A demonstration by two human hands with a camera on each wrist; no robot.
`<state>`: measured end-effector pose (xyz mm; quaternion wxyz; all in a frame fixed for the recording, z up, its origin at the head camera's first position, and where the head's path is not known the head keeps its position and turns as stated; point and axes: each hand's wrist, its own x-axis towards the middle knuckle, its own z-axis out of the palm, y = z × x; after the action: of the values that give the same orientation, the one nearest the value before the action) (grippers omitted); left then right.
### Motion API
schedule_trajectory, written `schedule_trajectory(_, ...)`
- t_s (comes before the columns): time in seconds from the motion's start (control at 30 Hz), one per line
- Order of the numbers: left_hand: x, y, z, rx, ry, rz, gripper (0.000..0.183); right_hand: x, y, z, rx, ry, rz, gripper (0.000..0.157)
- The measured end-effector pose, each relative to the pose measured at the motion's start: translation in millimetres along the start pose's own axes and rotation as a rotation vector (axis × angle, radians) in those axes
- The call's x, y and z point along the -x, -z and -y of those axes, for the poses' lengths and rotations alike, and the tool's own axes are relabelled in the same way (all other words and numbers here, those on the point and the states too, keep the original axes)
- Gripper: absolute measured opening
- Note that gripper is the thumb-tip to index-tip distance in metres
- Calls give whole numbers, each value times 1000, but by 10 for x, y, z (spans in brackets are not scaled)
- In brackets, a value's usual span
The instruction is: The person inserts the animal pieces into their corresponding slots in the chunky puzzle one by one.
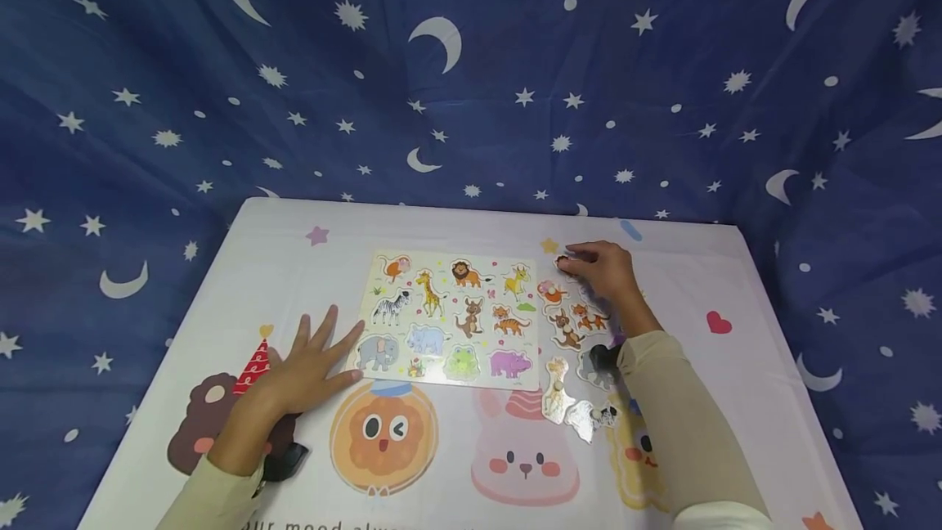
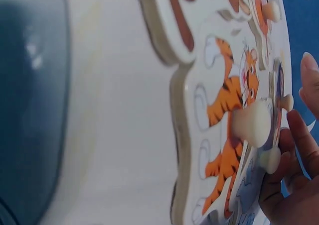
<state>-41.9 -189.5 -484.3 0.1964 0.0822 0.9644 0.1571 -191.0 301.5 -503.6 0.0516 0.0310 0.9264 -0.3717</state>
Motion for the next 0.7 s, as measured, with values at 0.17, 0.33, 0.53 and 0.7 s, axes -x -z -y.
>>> schedule_trajectory(0.17,10,-8,-12,-1,2,4,79,-13,12,-23,-44,-61,34,49)
schedule_trajectory(0.33,6,-20,-4,-10,11,15,80,-17,29,-41,-45,-77,57,40)
schedule_trajectory(0.53,8,-12,0,-10,20,30,80,-29,7,-92,-6,-46,18,31)
schedule_trajectory(0.7,5,-3,-6,-20,22,36,80,-33,-3,-111,15,-39,-10,30)
